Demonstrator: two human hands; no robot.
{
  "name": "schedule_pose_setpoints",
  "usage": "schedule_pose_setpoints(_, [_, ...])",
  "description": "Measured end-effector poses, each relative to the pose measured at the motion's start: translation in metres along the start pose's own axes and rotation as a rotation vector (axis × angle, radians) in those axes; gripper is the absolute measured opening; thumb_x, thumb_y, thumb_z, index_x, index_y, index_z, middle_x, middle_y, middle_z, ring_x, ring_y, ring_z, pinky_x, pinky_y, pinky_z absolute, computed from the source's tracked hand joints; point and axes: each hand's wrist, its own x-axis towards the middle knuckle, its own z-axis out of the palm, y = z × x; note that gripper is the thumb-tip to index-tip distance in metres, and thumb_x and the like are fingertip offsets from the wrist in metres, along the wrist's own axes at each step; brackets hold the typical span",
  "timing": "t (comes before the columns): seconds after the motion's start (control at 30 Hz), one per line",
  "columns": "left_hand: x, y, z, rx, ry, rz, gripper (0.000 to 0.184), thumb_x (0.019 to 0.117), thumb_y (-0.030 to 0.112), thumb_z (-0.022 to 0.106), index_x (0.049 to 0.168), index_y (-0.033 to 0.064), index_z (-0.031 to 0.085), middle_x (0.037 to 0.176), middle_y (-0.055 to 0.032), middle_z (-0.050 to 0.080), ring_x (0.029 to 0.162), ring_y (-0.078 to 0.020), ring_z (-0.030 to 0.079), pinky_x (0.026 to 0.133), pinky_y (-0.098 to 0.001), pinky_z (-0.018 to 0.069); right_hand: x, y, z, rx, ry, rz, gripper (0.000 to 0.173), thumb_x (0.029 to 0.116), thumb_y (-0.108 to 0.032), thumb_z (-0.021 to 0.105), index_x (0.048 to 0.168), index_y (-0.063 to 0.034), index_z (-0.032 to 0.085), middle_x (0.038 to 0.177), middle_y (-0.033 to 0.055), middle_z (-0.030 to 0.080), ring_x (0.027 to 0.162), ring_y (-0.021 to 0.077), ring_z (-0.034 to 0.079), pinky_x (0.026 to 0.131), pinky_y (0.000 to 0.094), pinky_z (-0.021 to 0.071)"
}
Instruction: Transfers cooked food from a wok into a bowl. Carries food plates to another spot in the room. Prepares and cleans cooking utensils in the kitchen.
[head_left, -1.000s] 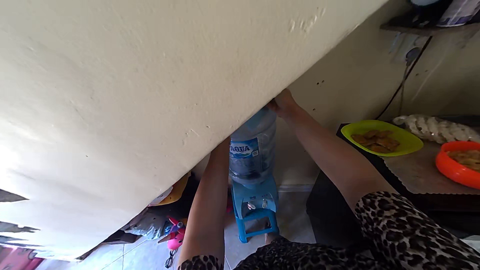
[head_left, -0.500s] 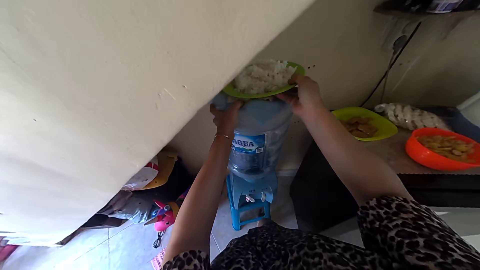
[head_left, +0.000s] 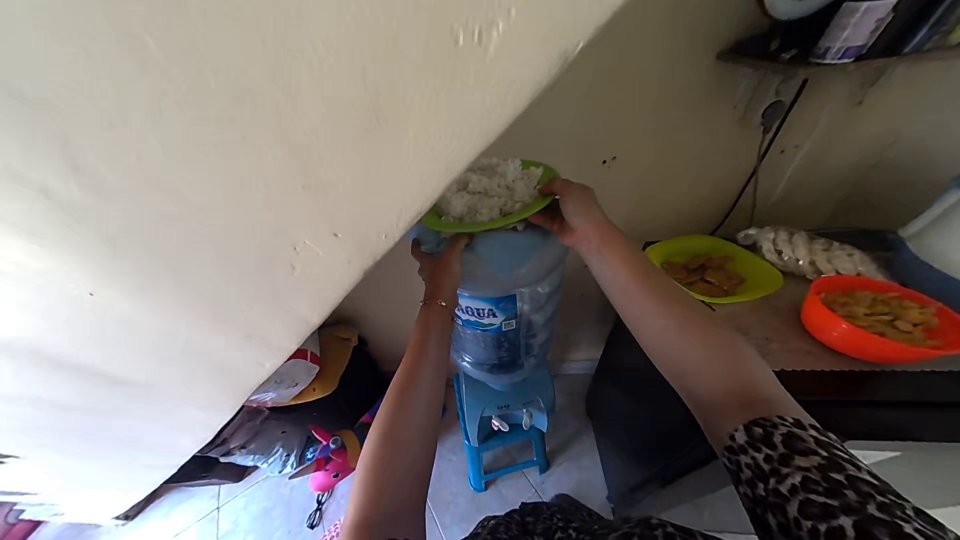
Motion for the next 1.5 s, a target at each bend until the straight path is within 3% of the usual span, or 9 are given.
schedule_pose_setpoints(0.17, [-0.015, 0.005, -0.003, 0.071, -0.008, -0.026, 0.103, 0.0885, 0.041, 0.075, 0.164, 0.0184, 0.009, 0.155, -0.0292, 0.036, 0.139, -0.0464, 0.040, 0.102, -0.0687, 0.0390, -0.013, -0.004, -0.020, -0.065, -0.059, -0.023, 0.038, 0.1070, -0.017, 0.054, 0.141, -0.0029, 0.044, 0.114, 0.0127, 0.060, 0.080, 0.0162, 0.068, 0.066, 0.0278, 0.0603])
schedule_pose_setpoints(0.33, [-0.032, -0.015, -0.009, 0.098, 0.023, 0.050, 0.108, 0.0870, 0.053, 0.074, 0.164, 0.0175, 0.007, 0.158, -0.0234, 0.037, 0.140, -0.0432, 0.040, 0.104, -0.0682, 0.0405, -0.083, 0.004, -0.108, -0.061, -0.084, -0.134, 0.039, 0.1105, -0.030, 0.041, 0.146, -0.0167, 0.048, 0.119, 0.0043, 0.067, 0.080, 0.0129, 0.068, 0.063, 0.0259, 0.0570])
schedule_pose_setpoints(0.43, [-0.081, -0.044, -0.004, 0.032, 0.106, 0.309, 0.097, 0.0937, 0.041, 0.072, 0.164, 0.0124, 0.012, 0.161, -0.0209, 0.034, 0.143, -0.0313, 0.042, 0.113, -0.0478, 0.0419, -0.171, 0.041, -0.196, -0.105, -0.190, -0.112, 0.037, 0.1082, -0.018, 0.033, 0.140, -0.0112, 0.051, 0.111, 0.0025, 0.071, 0.073, 0.0113, 0.069, 0.061, 0.0266, 0.0588])
schedule_pose_setpoints(0.47, [-0.101, -0.059, 0.002, -0.032, 0.100, 0.431, 0.094, 0.0968, 0.031, 0.069, 0.163, 0.0045, 0.007, 0.165, -0.0242, 0.022, 0.149, -0.0306, 0.033, 0.120, -0.0411, 0.0337, -0.204, 0.054, -0.225, -0.121, -0.191, -0.053, 0.034, 0.1064, -0.013, 0.035, 0.134, -0.0053, 0.054, 0.105, 0.0022, 0.073, 0.073, 0.0112, 0.070, 0.063, 0.0271, 0.0599])
schedule_pose_setpoints(0.6, [-0.213, -0.119, 0.061, -0.147, 0.018, 0.782, 0.095, 0.0966, 0.026, 0.062, 0.153, -0.0188, 0.000, 0.161, -0.0392, 0.012, 0.151, -0.0285, 0.027, 0.119, -0.0294, 0.0317, -0.333, 0.102, -0.349, -0.191, 0.094, 0.302, 0.030, 0.1074, -0.013, 0.044, 0.130, 0.0013, 0.057, 0.101, 0.0069, 0.071, 0.077, 0.0141, 0.070, 0.067, 0.0318, 0.0604])
schedule_pose_setpoints(0.8, [-0.406, -0.207, 0.199, -0.201, -0.717, 0.696, 0.086, 0.0969, 0.027, 0.066, 0.150, -0.0155, 0.014, 0.148, -0.0194, 0.048, 0.134, -0.0093, 0.052, 0.105, -0.0275, 0.0498, -0.508, 0.093, -0.510, -0.181, 0.648, 0.468, 0.030, 0.1087, -0.013, 0.045, 0.132, 0.0015, 0.057, 0.107, 0.0139, 0.068, 0.078, 0.0193, 0.068, 0.069, 0.0369, 0.0585])
schedule_pose_setpoints(0.9, [-0.494, -0.229, 0.265, -0.102, -1.070, 0.700, 0.079, 0.0942, 0.025, 0.065, 0.147, -0.0178, 0.025, 0.139, -0.0233, 0.057, 0.125, -0.0106, 0.059, 0.099, -0.0271, 0.0516, -0.568, 0.071, -0.561, -0.041, 0.910, 0.427, 0.030, 0.1103, -0.015, 0.043, 0.132, 0.0007, 0.057, 0.106, 0.0136, 0.067, 0.079, 0.0194, 0.068, 0.071, 0.0367, 0.0578])
schedule_pose_setpoints(1.13, [-0.669, -0.240, 0.391, -0.031, -1.881, 0.679, 0.067, 0.0902, 0.019, 0.069, 0.140, -0.0184, 0.044, 0.129, -0.0270, 0.064, 0.121, -0.0208, 0.065, 0.105, -0.0340, 0.0515, -0.658, 0.033, -0.663, 0.186, 1.179, 0.247, 0.031, 0.1106, -0.018, 0.042, 0.130, -0.0001, 0.058, 0.101, 0.0101, 0.068, 0.077, 0.0176, 0.068, 0.069, 0.0351, 0.0578])
schedule_pose_setpoints(1.5, [-0.955, -0.282, 0.624, 0.115, -2.633, 0.720, 0.057, 0.0954, 0.012, 0.066, 0.146, -0.0057, 0.048, 0.136, -0.0243, 0.062, 0.122, -0.0323, 0.065, 0.105, -0.0457, 0.0524, -0.797, 0.003, -0.874, 0.520, 1.707, 0.239, 0.032, 0.1110, -0.021, 0.045, 0.132, -0.0007, 0.058, 0.104, 0.0155, 0.067, 0.083, 0.0220, 0.067, 0.073, 0.0383, 0.0552])
